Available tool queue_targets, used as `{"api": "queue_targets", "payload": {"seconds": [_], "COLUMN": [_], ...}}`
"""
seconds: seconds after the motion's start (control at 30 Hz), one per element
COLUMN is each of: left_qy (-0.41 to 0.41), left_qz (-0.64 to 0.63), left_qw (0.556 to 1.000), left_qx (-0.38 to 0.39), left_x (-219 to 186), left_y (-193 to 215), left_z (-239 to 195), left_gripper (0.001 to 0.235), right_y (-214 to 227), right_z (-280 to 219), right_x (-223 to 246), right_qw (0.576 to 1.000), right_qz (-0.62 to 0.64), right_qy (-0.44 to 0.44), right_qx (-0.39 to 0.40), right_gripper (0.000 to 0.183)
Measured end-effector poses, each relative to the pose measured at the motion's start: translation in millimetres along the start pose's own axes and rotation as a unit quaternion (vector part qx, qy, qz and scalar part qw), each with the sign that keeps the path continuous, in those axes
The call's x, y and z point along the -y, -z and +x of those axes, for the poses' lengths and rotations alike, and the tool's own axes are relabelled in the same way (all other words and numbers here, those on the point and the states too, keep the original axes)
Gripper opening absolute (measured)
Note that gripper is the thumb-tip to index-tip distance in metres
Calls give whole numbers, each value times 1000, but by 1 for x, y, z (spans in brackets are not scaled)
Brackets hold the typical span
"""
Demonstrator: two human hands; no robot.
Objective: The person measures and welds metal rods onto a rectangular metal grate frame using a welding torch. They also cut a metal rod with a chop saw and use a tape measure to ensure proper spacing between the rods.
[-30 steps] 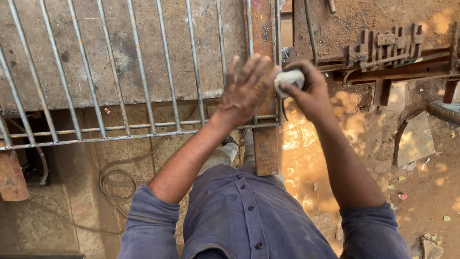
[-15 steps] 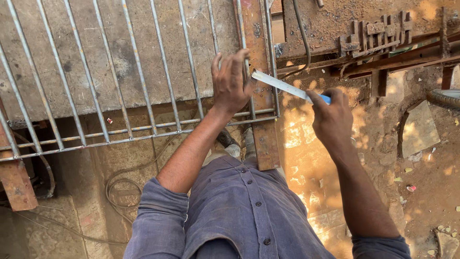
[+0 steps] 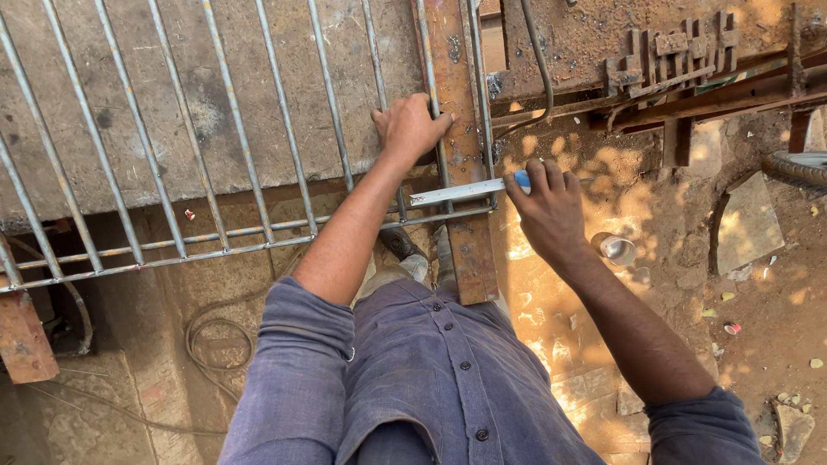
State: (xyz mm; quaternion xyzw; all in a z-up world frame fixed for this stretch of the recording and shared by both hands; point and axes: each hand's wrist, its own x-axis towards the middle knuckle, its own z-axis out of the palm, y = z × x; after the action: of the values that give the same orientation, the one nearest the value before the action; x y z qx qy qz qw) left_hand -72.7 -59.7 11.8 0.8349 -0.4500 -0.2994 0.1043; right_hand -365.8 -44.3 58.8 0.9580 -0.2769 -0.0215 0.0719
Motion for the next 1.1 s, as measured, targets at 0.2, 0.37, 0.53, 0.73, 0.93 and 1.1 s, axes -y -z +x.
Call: {"api": "queue_targets", "payload": {"seconds": [0.2, 0.37, 0.53, 0.73, 0.93, 1.1], "left_qy": [-79, -99, -104, -102, -100, -104], "left_qz": [-23, -26, -35, -27, -40, -45], "left_qw": [993, 990, 988, 989, 989, 987], "left_qx": [-91, -101, -107, -103, -105, -115], "left_x": [13, 17, 17, 17, 17, 17], "left_y": [-13, -16, -17, -17, -17, -16], "left_z": [-10, -12, -11, -12, -13, -13], "left_gripper": [32, 33, 32, 33, 32, 32], "right_y": [3, 0, -1, -12, -10, -2], "right_z": [8, 8, 6, 2, -9, -19], "right_x": [8, 8, 7, 3, -49, -61], "right_qw": [999, 999, 999, 998, 997, 998], "right_qz": [23, 12, 18, 40, 13, -6], "right_qy": [27, 29, 26, 2, -73, -38], "right_qx": [21, 31, 30, 41, -5, 44], "right_gripper": [41, 45, 46, 41, 35, 33]}}
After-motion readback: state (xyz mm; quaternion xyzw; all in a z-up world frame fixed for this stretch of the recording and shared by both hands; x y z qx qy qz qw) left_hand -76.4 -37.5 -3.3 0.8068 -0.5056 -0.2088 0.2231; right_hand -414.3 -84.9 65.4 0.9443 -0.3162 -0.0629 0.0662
